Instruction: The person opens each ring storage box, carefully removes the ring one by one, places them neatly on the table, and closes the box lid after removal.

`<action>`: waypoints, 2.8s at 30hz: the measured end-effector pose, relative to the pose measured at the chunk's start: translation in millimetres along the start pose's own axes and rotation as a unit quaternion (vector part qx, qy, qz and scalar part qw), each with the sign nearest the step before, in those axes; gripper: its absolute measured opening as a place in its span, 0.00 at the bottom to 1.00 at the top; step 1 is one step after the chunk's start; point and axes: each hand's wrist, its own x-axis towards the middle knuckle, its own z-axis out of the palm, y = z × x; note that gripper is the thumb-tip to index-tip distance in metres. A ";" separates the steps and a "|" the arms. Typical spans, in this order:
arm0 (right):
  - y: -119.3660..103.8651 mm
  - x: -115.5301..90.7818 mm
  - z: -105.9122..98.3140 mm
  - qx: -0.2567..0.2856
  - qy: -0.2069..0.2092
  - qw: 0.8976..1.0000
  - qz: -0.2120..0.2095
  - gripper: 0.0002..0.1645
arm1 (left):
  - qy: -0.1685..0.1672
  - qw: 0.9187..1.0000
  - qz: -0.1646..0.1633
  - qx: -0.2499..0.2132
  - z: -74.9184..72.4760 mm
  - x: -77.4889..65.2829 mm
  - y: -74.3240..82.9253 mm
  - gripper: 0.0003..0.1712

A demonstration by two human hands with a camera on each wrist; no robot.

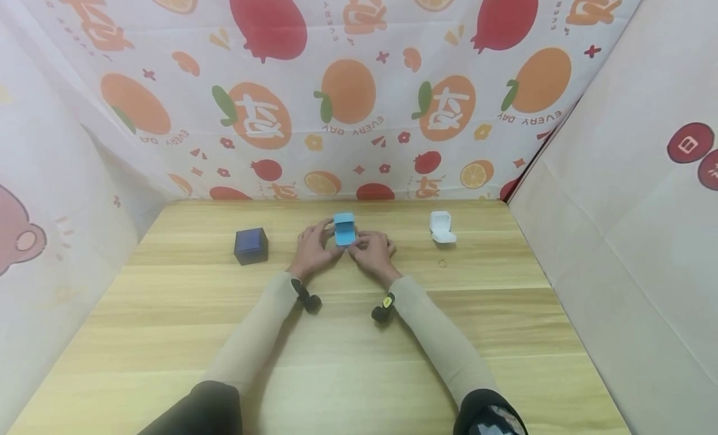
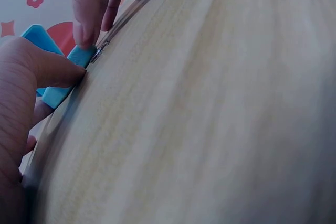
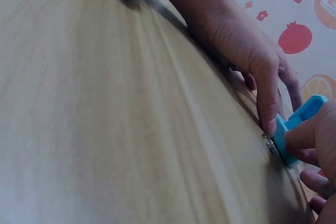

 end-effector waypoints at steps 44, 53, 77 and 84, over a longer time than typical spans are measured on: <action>-12.0 11.3 -30.1 0.135 -0.023 0.990 0.039 0.15 | 0.116 0.981 0.039 -0.149 -4.1 -10.2 1.4 0.33; -18.8 18.7 -45.4 0.129 -0.020 0.991 0.018 0.20 | 0.130 0.980 0.088 -0.122 -21.4 -10.2 8.5 0.27; -34.3 36.0 -59.7 0.112 -0.006 0.994 -0.009 0.18 | 0.113 0.985 0.113 -0.070 -72.9 -10.8 14.5 0.21; -43.9 39.4 -57.8 0.111 -0.012 0.993 -0.025 0.19 | 0.125 0.982 0.132 -0.060 -88.9 -12.1 8.5 0.21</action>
